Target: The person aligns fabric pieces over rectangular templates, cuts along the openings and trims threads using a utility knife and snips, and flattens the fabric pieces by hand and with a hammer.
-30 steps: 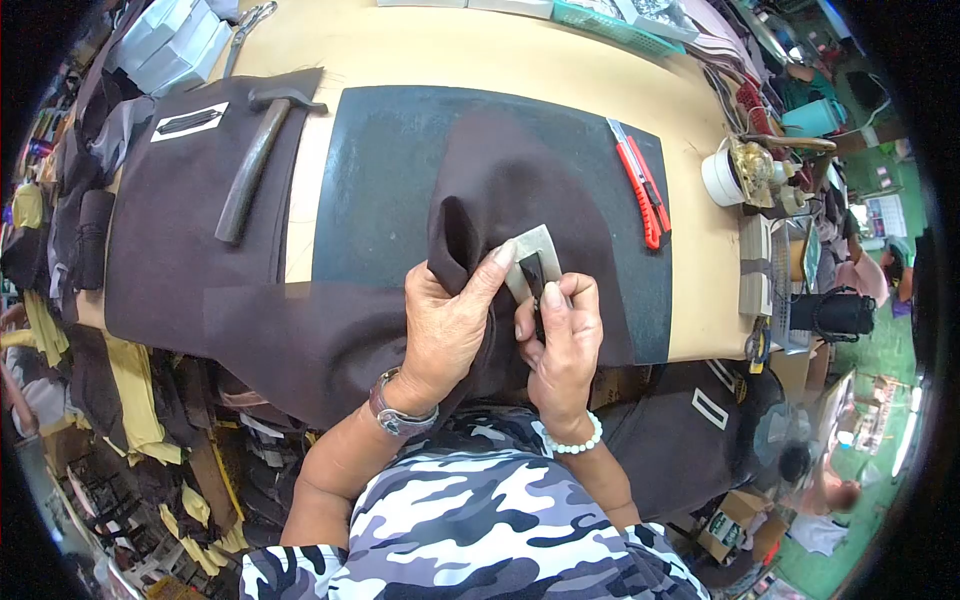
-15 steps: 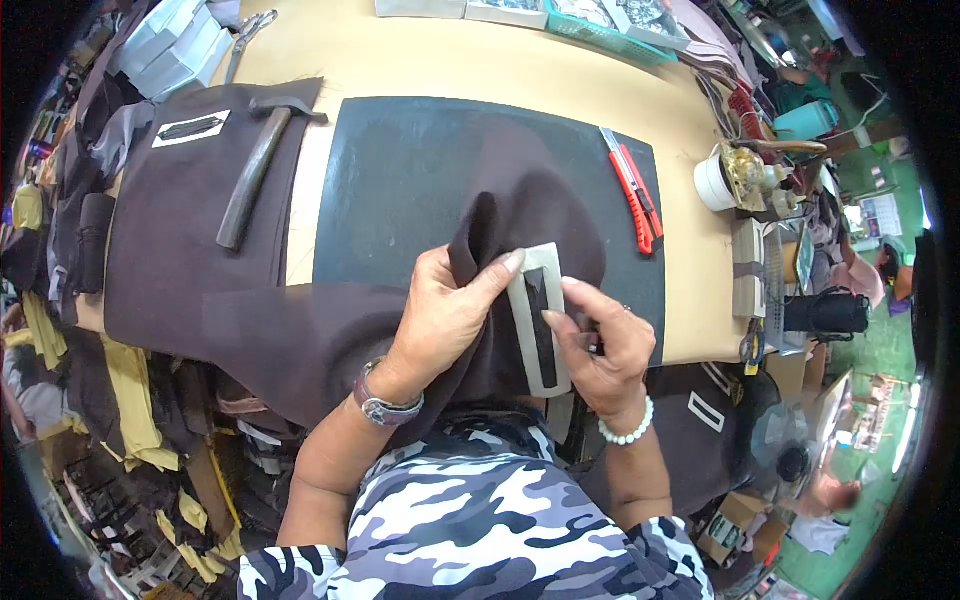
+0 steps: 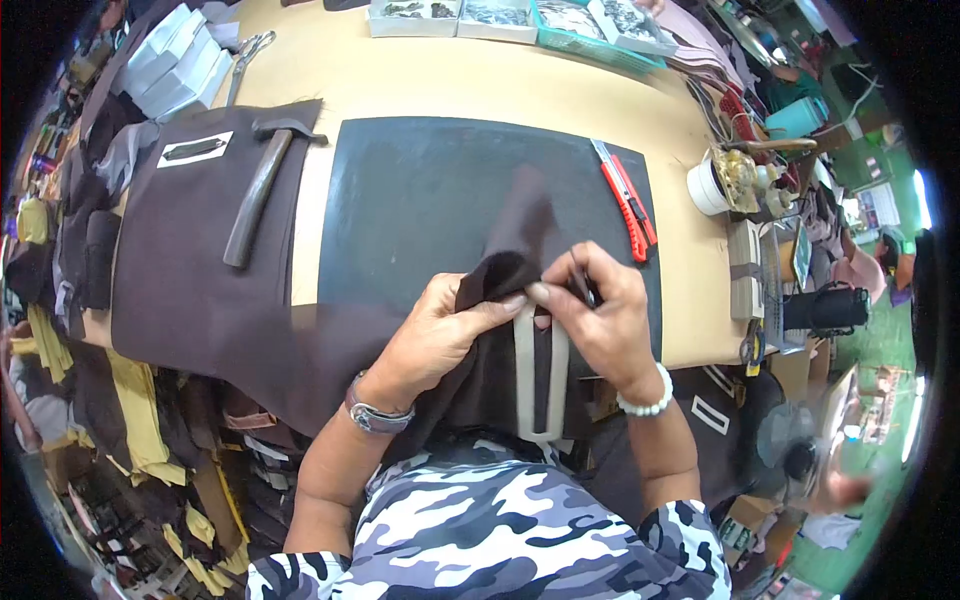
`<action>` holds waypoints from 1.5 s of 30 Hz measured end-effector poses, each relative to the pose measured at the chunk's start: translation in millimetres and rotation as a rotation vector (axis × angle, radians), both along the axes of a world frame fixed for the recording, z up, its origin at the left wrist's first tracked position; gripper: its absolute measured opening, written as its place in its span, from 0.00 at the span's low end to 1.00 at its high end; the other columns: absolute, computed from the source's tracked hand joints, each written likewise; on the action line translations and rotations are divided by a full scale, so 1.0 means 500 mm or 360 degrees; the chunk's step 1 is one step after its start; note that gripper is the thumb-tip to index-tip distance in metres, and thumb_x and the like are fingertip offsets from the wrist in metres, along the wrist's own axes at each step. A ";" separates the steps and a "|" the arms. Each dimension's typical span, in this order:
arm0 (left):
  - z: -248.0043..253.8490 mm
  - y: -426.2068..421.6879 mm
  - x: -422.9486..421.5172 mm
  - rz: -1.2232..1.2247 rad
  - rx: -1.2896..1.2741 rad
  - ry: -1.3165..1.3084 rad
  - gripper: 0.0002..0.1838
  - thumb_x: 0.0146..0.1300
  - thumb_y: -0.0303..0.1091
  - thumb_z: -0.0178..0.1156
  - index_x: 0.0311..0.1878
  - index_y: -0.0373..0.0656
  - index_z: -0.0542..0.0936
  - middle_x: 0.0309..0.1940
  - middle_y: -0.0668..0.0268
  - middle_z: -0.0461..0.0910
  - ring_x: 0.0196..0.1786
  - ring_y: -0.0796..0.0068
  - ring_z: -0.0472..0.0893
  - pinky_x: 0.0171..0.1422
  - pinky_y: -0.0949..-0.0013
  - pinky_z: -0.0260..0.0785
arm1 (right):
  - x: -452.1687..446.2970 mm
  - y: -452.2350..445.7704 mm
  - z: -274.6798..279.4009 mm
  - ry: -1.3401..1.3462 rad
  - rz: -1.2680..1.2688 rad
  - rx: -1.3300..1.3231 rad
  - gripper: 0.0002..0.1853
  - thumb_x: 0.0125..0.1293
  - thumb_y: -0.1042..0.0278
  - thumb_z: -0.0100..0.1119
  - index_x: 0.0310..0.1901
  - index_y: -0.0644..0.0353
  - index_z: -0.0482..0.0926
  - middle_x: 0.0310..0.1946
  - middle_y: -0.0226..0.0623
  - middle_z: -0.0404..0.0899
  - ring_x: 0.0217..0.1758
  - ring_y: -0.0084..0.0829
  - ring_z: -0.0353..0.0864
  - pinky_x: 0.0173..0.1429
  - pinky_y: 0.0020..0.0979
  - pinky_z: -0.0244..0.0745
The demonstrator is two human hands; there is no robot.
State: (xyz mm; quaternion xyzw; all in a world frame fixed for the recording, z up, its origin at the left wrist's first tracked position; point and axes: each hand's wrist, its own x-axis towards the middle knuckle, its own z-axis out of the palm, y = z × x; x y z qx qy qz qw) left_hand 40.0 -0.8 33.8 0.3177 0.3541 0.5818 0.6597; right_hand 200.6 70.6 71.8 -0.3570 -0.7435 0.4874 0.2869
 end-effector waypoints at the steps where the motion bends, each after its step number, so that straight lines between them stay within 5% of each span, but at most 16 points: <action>1: -0.007 -0.003 0.001 0.0020 -0.0085 -0.0033 0.10 0.65 0.28 0.58 0.46 0.34 0.81 0.39 0.66 0.83 0.43 0.81 0.79 0.50 0.77 0.71 | -0.006 0.005 -0.008 0.0067 -0.0044 -0.0139 0.06 0.58 0.79 0.63 0.30 0.65 0.74 0.23 0.33 0.77 0.25 0.20 0.80 0.27 0.23 0.73; 6: -0.017 0.000 0.000 0.0255 -0.0307 -0.0135 0.13 0.63 0.27 0.61 0.49 0.33 0.76 0.44 0.61 0.81 0.45 0.76 0.81 0.51 0.73 0.74 | -0.024 0.012 -0.039 0.0446 -0.0344 -0.0545 0.06 0.67 0.73 0.56 0.40 0.66 0.77 0.26 0.27 0.77 0.26 0.14 0.77 0.28 0.17 0.71; 12: 0.005 0.025 -0.065 0.0984 0.0022 0.0297 0.19 0.61 0.28 0.63 0.54 0.34 0.74 0.45 0.63 0.81 0.45 0.74 0.80 0.51 0.70 0.73 | 0.076 -0.022 -0.070 0.0198 0.0199 -0.0965 0.22 0.58 0.73 0.64 0.54 0.69 0.75 0.46 0.32 0.78 0.49 0.21 0.73 0.58 0.25 0.68; 15: 0.029 0.034 -0.130 0.1140 0.0387 0.2113 0.34 0.51 0.26 0.66 0.63 0.36 0.67 0.56 0.50 0.74 0.59 0.55 0.73 0.64 0.55 0.64 | 0.084 -0.039 -0.070 -0.0280 0.0192 -0.0484 0.12 0.56 0.77 0.64 0.42 0.66 0.77 0.37 0.38 0.80 0.36 0.22 0.77 0.42 0.26 0.73; 18: 0.135 0.041 -0.110 0.0412 0.1012 0.2924 0.45 0.45 0.33 0.71 0.68 0.39 0.61 0.61 0.53 0.71 0.67 0.57 0.67 0.71 0.44 0.52 | 0.057 -0.050 -0.065 -0.0320 0.0276 0.0293 0.09 0.51 0.77 0.64 0.34 0.64 0.74 0.29 0.42 0.77 0.26 0.38 0.79 0.30 0.33 0.73; 21: 0.154 0.066 -0.088 -0.0820 0.1491 0.2778 0.26 0.44 0.35 0.68 0.48 0.37 0.76 0.51 0.53 0.77 0.63 0.57 0.70 0.68 0.35 0.49 | 0.019 -0.054 -0.027 -0.0366 0.0378 0.0667 0.11 0.45 0.78 0.65 0.33 0.62 0.77 0.28 0.42 0.78 0.30 0.42 0.81 0.31 0.37 0.75; 24: 0.197 0.107 -0.085 -0.1639 0.0733 0.2802 0.11 0.49 0.34 0.64 0.32 0.37 0.78 0.32 0.53 0.81 0.43 0.57 0.82 0.54 0.54 0.71 | 0.015 -0.054 -0.024 -0.0114 0.0223 0.0612 0.13 0.45 0.79 0.65 0.36 0.62 0.78 0.31 0.42 0.79 0.31 0.41 0.81 0.32 0.35 0.75; 26: 0.211 0.129 -0.170 -0.1370 0.0680 0.2664 0.09 0.52 0.33 0.62 0.32 0.36 0.79 0.28 0.49 0.80 0.35 0.53 0.81 0.43 0.56 0.72 | 0.027 -0.046 -0.040 -0.0015 0.0027 0.0524 0.11 0.52 0.77 0.64 0.39 0.63 0.79 0.31 0.42 0.80 0.31 0.35 0.82 0.34 0.31 0.75; 28: 0.201 0.139 -0.320 -0.0636 0.0661 0.3376 0.11 0.55 0.35 0.62 0.36 0.37 0.81 0.33 0.52 0.81 0.38 0.52 0.80 0.46 0.55 0.72 | 0.044 -0.038 -0.057 -0.0011 -0.0187 0.0397 0.10 0.56 0.75 0.64 0.41 0.65 0.79 0.30 0.41 0.80 0.31 0.30 0.81 0.36 0.29 0.75; 30: 0.241 0.144 -0.445 -0.0223 -0.0309 0.4224 0.14 0.57 0.39 0.62 0.36 0.36 0.80 0.37 0.48 0.80 0.39 0.49 0.80 0.44 0.54 0.73 | 0.060 -0.031 -0.088 0.0053 -0.0345 0.0214 0.11 0.64 0.71 0.59 0.45 0.67 0.77 0.30 0.37 0.78 0.32 0.24 0.76 0.38 0.27 0.73; 34: 0.236 0.086 -0.474 0.0185 -0.0456 0.3618 0.14 0.57 0.38 0.61 0.33 0.34 0.80 0.37 0.48 0.81 0.42 0.56 0.82 0.43 0.62 0.75 | 0.071 -0.033 -0.137 0.0256 -0.0593 -0.0180 0.13 0.70 0.67 0.51 0.50 0.65 0.74 0.33 0.31 0.75 0.30 0.19 0.70 0.35 0.23 0.69; 35: 0.188 0.070 -0.457 0.0442 -0.0136 0.3279 0.16 0.57 0.40 0.62 0.34 0.33 0.79 0.35 0.54 0.82 0.35 0.65 0.82 0.37 0.67 0.74 | 0.069 -0.035 -0.139 0.0232 -0.0607 -0.0187 0.13 0.70 0.66 0.51 0.50 0.65 0.74 0.33 0.31 0.75 0.30 0.17 0.69 0.33 0.22 0.68; 37: 0.135 0.062 -0.367 0.0187 -0.0734 0.1581 0.19 0.55 0.37 0.66 0.41 0.31 0.73 0.33 0.61 0.78 0.33 0.72 0.79 0.37 0.71 0.73 | 0.061 -0.040 -0.137 0.0294 -0.0593 -0.0283 0.13 0.70 0.66 0.51 0.51 0.64 0.74 0.33 0.29 0.74 0.28 0.14 0.66 0.30 0.18 0.64; 39: -0.018 0.066 -0.290 0.0644 -0.0547 0.1439 0.15 0.58 0.37 0.65 0.39 0.35 0.76 0.32 0.62 0.80 0.32 0.76 0.79 0.37 0.71 0.73 | 0.044 -0.047 -0.115 0.0469 -0.0540 -0.0454 0.13 0.71 0.65 0.50 0.51 0.63 0.74 0.32 0.28 0.73 0.25 0.11 0.63 0.27 0.15 0.60; 41: 0.004 0.059 -0.132 0.0508 -0.0259 0.0351 0.10 0.60 0.31 0.63 0.41 0.36 0.78 0.37 0.61 0.83 0.36 0.73 0.83 0.42 0.69 0.76 | 0.026 -0.061 -0.090 0.0674 -0.0455 -0.0634 0.13 0.72 0.65 0.49 0.52 0.62 0.73 0.32 0.28 0.73 0.23 0.09 0.61 0.25 0.13 0.57; 45: -0.050 0.054 -0.001 0.0630 -0.0161 -0.0258 0.10 0.62 0.26 0.59 0.47 0.38 0.79 0.41 0.62 0.83 0.41 0.73 0.83 0.47 0.69 0.76 | -0.023 -0.085 -0.069 0.0878 -0.0352 -0.0805 0.14 0.74 0.65 0.46 0.55 0.62 0.68 0.30 0.28 0.72 0.21 0.09 0.61 0.24 0.12 0.57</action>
